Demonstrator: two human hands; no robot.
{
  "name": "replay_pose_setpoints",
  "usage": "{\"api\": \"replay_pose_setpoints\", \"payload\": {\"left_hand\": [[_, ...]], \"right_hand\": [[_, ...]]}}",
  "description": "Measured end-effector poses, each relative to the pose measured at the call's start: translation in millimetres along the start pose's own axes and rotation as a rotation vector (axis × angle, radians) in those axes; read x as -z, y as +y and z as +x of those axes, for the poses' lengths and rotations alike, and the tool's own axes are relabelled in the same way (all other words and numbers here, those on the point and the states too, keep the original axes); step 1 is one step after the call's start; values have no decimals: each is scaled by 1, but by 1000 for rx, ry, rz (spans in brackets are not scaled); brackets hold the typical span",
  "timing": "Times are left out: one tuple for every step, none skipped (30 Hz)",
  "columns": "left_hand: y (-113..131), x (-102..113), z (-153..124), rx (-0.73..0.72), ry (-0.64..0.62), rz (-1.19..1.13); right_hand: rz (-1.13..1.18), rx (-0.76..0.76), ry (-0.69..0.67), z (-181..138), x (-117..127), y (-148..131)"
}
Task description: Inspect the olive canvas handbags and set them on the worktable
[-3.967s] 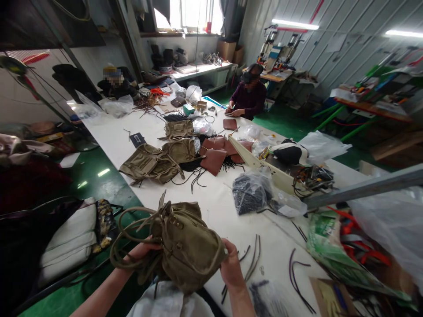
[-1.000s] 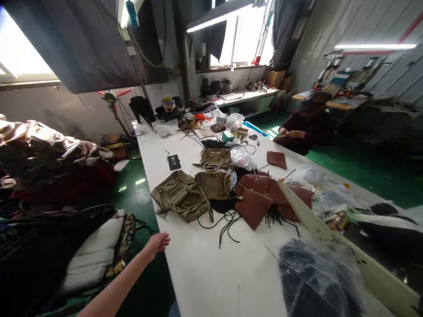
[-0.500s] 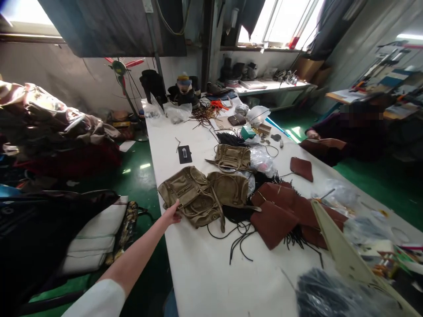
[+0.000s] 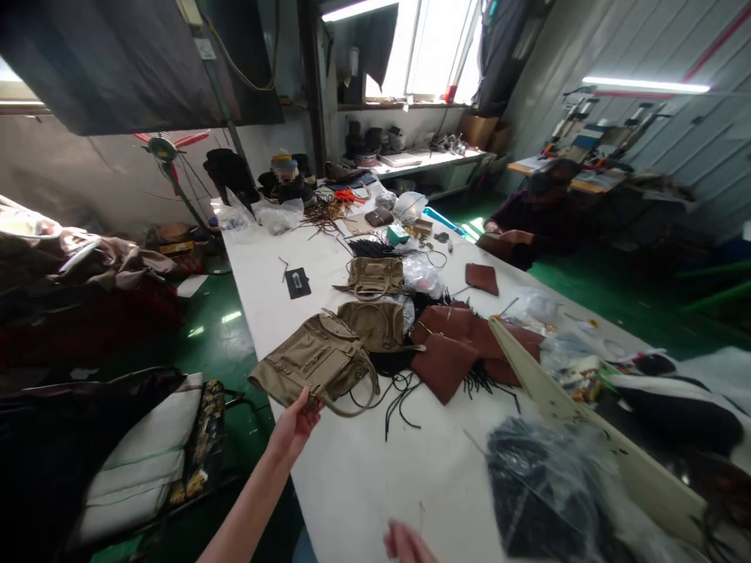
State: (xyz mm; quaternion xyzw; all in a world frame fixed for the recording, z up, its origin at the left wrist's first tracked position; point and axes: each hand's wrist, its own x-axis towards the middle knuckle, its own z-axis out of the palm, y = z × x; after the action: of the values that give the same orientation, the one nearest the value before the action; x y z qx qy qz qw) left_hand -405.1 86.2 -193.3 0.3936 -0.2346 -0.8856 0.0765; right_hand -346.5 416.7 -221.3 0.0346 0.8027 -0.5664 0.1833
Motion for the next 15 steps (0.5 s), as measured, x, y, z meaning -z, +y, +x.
{"api": "replay_pose_setpoints", "payload": {"left_hand": [[-24,11,-27,51,-33,12],[-49,25,-53,149,-67,43],[-72,40,-77,279,-98,108],[-91,54,-99,408,-134,196],[-105,68,-118,519,-174,283],[-113,80,-132,596,-217,347],[-116,90,-141,632,-254,373],[-113,97,-146,625,-274,367],[-106,100,-146,580,-275,345],[-97,101,-144,509,-249,342],[-85,100,-139,412,-213,390],[-73,97,-134,297,-173,493],[-61,92,-128,175,-142,624],[-49,86,-124,67,-136,750],[-39,79,-121,-25,-151,859]], "right_hand": [[71,-36,-15,1,-3,-10],[144,-67,-28,3,-8,-21],[354,-158,-151,8,-14,-33],[517,-219,-135,14,-21,-42],[599,-264,-43,22,-26,-49],[635,-310,105,29,-30,-51],[638,-346,222,35,-31,-50],[650,-390,281,38,-28,-44],[662,-421,331,38,-22,-37],[680,-444,351,34,-14,-28],[704,-457,356,27,-4,-21],[730,-457,354,19,7,-15],[755,-447,344,9,18,-11],[776,-430,332,-1,29,-10],[792,-407,319,-10,39,-11]]}}
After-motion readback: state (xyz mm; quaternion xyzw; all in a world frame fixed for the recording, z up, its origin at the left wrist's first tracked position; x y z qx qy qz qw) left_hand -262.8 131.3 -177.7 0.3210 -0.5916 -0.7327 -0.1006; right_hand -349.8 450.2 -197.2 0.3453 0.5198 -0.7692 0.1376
